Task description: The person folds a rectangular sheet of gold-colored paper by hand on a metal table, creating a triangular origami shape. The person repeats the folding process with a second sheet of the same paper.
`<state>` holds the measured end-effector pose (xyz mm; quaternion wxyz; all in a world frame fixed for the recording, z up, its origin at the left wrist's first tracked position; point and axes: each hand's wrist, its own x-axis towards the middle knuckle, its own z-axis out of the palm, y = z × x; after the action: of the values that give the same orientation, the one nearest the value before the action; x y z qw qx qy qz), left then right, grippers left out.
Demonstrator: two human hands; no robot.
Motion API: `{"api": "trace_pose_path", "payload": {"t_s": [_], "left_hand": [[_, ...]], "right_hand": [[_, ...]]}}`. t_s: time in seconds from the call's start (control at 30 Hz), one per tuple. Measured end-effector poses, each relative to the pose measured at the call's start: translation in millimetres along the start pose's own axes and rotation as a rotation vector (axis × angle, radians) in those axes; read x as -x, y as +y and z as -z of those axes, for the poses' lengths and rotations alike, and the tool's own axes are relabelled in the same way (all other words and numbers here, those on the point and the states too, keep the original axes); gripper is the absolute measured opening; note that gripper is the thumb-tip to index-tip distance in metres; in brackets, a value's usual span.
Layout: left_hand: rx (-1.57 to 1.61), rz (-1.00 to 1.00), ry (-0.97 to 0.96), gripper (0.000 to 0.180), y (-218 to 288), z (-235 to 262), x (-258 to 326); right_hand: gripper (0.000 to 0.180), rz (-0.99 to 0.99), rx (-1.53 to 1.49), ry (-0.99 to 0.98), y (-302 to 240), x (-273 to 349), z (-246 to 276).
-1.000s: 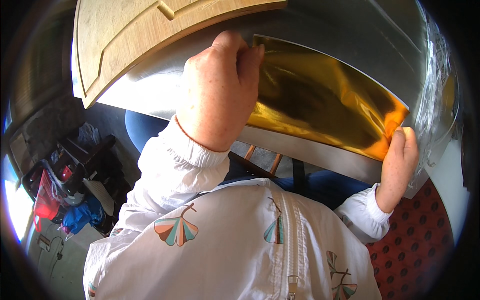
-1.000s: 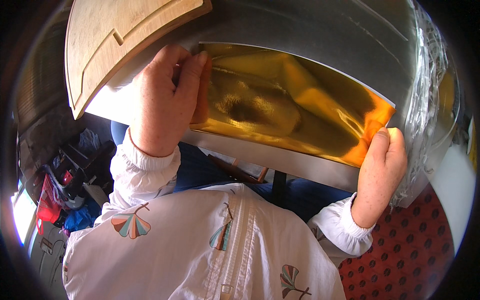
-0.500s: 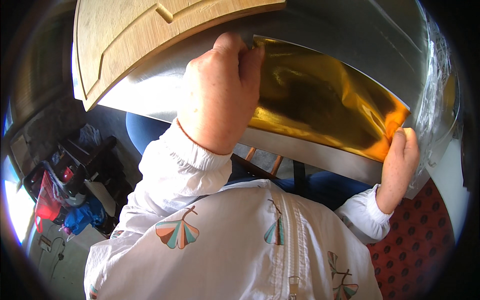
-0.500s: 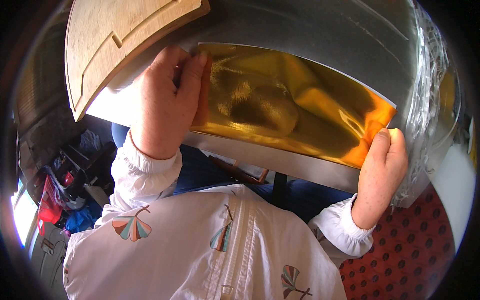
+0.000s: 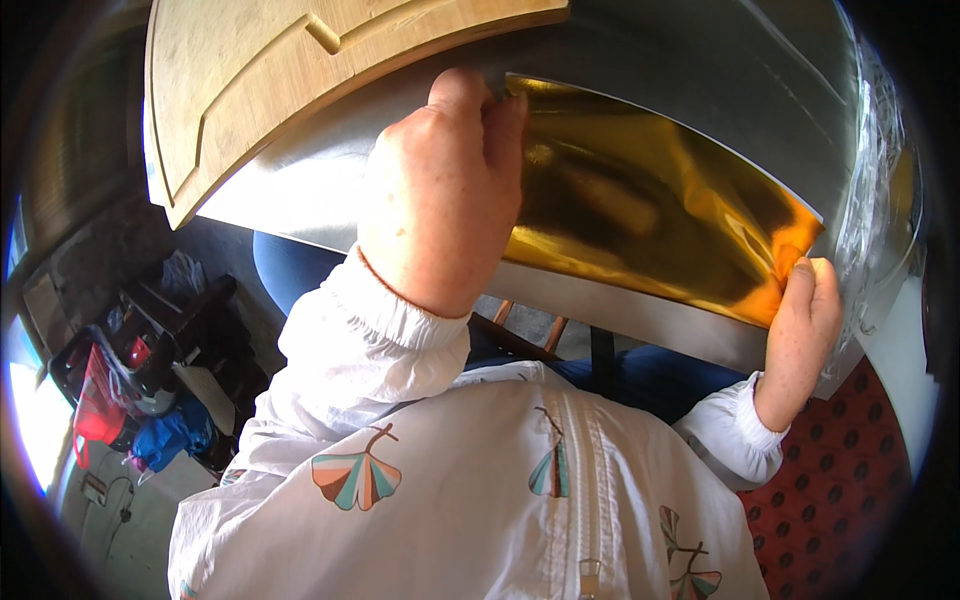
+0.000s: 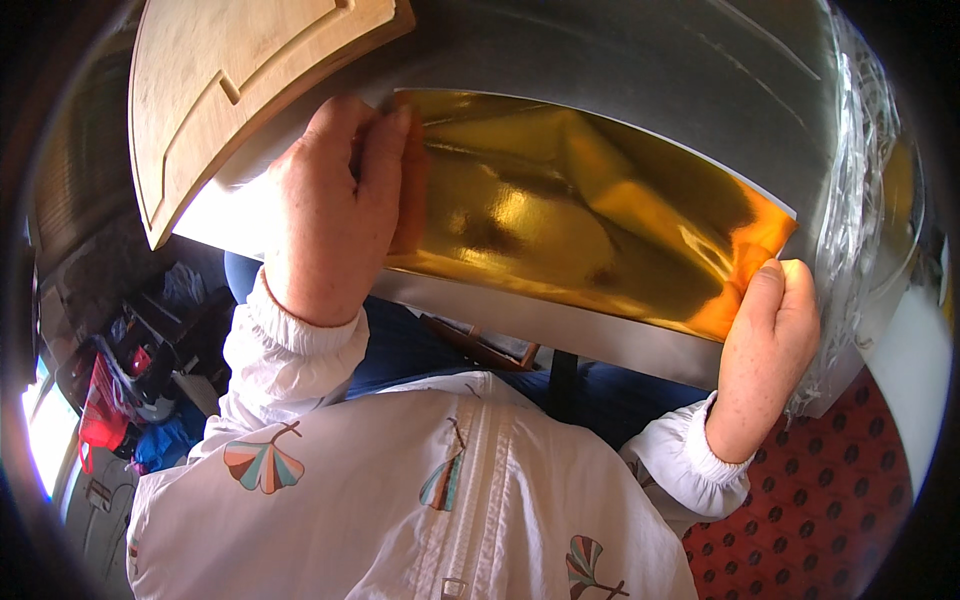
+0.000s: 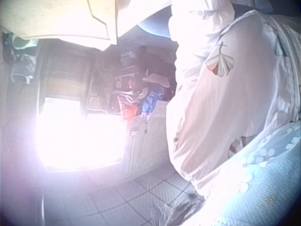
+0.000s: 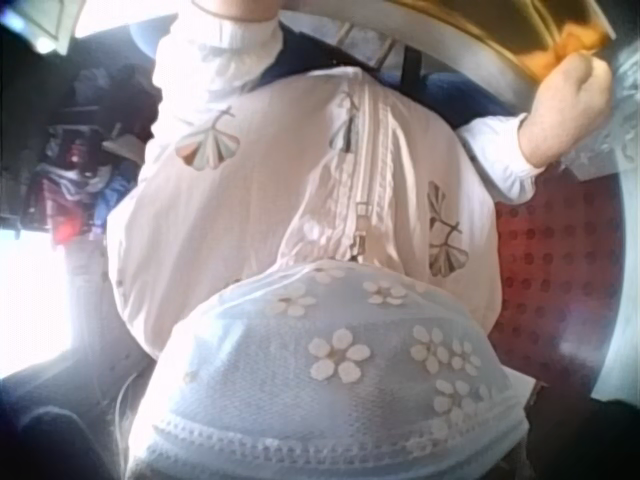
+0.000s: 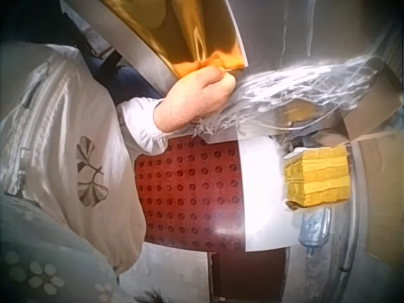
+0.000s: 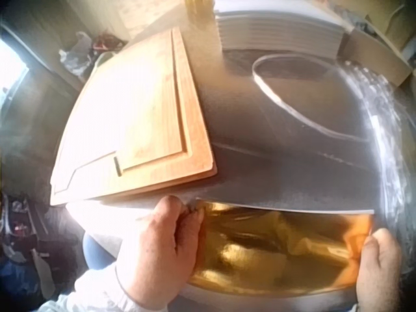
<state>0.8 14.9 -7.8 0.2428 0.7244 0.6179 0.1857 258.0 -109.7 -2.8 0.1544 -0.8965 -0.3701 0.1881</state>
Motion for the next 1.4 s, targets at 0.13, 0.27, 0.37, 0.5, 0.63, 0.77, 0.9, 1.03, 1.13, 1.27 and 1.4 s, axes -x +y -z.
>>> {"api": "trace_pose_path", "payload": {"t_s": [0.13,0.27,0.37,0.5,0.63,0.77,0.9,1.03,1.13,1.27,1.4], "left_hand": [[0.009,0.006,-0.002,0.024,0.2,0.1,0.0],[0.007,-0.003,-0.003,0.023,1.5,1.1,0.6],[-0.008,-0.006,-0.005,0.022,2.8,2.2,1.2],[-0.001,-0.018,-0.001,0.021,2.7,2.4,0.8],[0.001,-0.010,0.004,0.022,3.7,2.2,0.7],[-0.022,-0.010,-0.001,0.022,4.5,2.1,1.1],[-0.042,-0.021,0.009,0.022,2.3,0.4,2.3],[-0.076,-0.045,0.049,0.022,1.5,-1.3,2.2],[0.039,0.041,-0.003,0.017,1.6,-2.6,-0.2],[-0.130,-0.067,0.005,0.016,2.9,1.5,-0.5],[-0.178,-0.038,-0.035,0.017,-4.8,5.0,0.0]], "right_hand": [[0.027,0.054,-0.009,0.045,-0.6,0.5,-1.6],[0.027,0.067,-0.006,0.054,-1.1,0.8,-2.8],[0.027,0.073,-0.006,0.051,-1.1,0.3,-2.1],[0.027,0.034,-0.018,0.034,-0.1,-0.1,-1.6],[0.027,0.071,-0.009,0.056,0.9,0.4,-2.7],[0.027,0.066,-0.009,0.053,-1.0,0.4,-2.2],[0.027,0.016,-0.036,0.048,-3.6,0.8,-2.6],[0.027,0.098,-0.006,0.052,-2.8,2.1,-3.8],[0.026,0.082,0.011,0.071,-1.9,-0.3,-1.7],[0.025,0.043,0.046,0.079,-8.7,1.7,2.4],[0.024,-0.012,0.029,0.061,-17.6,7.1,0.4]]}}
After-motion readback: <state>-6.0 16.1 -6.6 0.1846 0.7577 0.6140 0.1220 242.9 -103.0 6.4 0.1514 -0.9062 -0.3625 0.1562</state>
